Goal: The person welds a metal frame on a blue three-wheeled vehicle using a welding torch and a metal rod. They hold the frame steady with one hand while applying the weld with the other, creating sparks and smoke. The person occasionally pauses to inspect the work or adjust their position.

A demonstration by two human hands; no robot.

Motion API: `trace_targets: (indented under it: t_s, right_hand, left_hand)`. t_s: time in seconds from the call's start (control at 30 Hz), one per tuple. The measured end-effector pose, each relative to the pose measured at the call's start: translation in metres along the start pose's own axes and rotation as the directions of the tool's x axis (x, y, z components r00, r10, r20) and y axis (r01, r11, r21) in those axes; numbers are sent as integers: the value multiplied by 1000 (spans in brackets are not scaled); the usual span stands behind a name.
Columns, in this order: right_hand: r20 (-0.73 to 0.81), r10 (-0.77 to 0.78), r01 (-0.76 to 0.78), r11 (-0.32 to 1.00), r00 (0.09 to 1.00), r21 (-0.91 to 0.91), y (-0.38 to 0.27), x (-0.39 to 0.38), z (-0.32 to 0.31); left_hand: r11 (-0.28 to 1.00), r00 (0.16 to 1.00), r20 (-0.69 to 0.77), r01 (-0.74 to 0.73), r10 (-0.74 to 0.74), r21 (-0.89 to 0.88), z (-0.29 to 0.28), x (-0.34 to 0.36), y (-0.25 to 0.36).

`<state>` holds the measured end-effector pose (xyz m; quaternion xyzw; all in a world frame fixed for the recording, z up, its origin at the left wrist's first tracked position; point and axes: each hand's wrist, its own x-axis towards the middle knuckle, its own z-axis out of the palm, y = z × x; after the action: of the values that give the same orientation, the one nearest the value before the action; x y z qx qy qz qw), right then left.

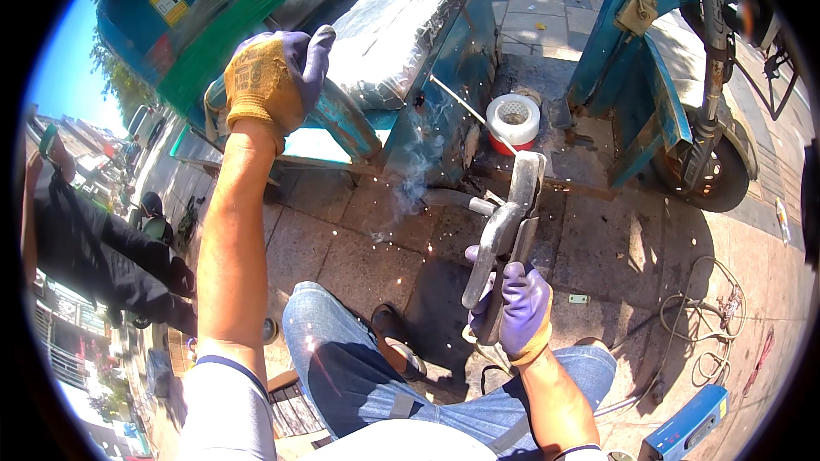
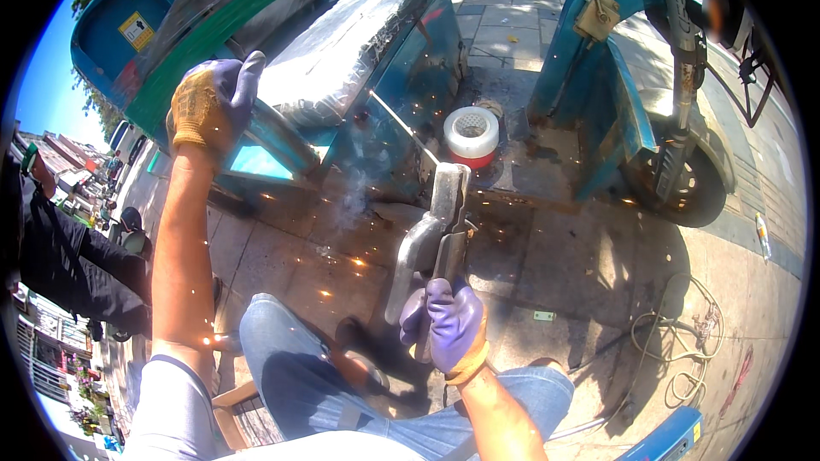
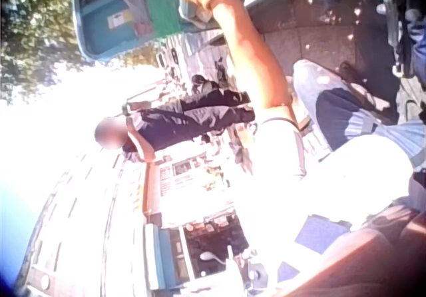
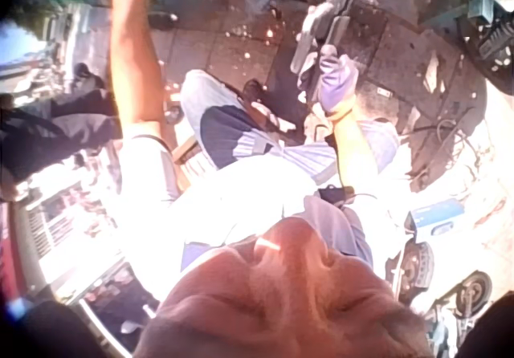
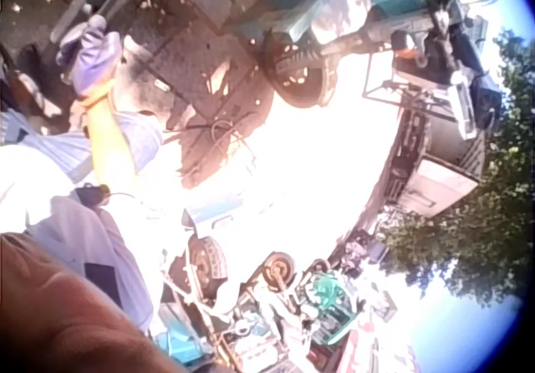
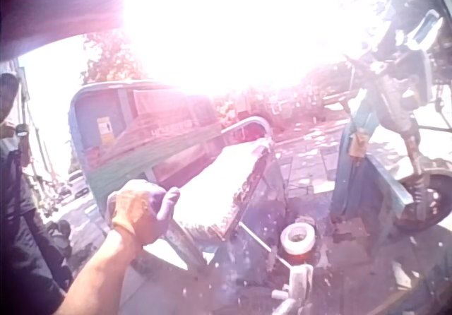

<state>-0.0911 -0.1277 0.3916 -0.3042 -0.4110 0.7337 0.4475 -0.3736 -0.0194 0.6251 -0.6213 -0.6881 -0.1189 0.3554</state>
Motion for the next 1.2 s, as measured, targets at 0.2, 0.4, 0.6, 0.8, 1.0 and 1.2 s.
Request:
trace_targets:
  t_s: [0.2, 0.4, 0.6, 0.8, 1.0, 1.2]
  right_hand:
    - [-15, -68, 66, 993, 998, -102, 19, 2, -6]
    - [-65, 101, -104, 993, 993, -50, 7, 2, 2]
    - [-58, 115, -117, 993, 992, -20, 11, 3, 3]
    - [-51, 76, -80, 994, 996, -76, 15, 5, 3]
    - [-36, 100, -100, 995, 994, 5, 21, 6, 3]
    - [-16, -22, 25, 977, 1000, 214, 1, 3, 2]
  left_hand:
    - [1000, 1000, 11, 6, -6, -5, -4, 0, 4]
    - [1000, 999, -28, -15, 16, 22, 1, -1, 1]
    - [1000, 1000, -2, 2, -2, 8, 1, 0, 1]
    - [1000, 1000, -14, -7, 7, 4, 1, 0, 1]
    - [1000, 1000, 3, 3, -3, -9, -1, 0, 3]
    - [1000, 1000, -10, -1, 1, -1, 1, 1, 2]
